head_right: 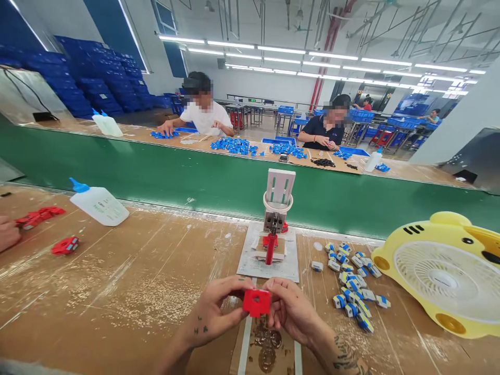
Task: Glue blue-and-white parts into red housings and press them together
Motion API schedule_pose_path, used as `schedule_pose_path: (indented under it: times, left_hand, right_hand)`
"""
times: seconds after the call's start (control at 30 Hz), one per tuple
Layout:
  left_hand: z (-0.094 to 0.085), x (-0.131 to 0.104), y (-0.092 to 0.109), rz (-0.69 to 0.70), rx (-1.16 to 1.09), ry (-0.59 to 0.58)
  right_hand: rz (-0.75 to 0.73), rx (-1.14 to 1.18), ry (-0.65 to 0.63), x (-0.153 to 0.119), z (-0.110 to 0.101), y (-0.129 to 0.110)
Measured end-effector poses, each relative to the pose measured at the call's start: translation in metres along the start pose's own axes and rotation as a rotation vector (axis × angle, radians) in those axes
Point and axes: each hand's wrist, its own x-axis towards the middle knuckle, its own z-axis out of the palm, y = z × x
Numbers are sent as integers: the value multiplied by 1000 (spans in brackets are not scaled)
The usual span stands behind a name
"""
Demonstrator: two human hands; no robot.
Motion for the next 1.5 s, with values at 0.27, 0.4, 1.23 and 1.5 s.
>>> schedule_pose_path:
  times: [0.27,0.4,1.23,1.5]
  left_hand:
    - [-38,27,-61,-126,-353,399]
    - [-48,55,-76,-168,-319,395]
    - [0,106,-96,-132,-92,82]
    - [2,108,-94,-122,-61,71]
  right_hand:
    - [-674,-900,553,25,-18,-47]
    - [-373,-621,240,29,-4,-47]
    - [-49,-121,29,-4,23,-71]
    - [-182,-593,188,16,8,-41]
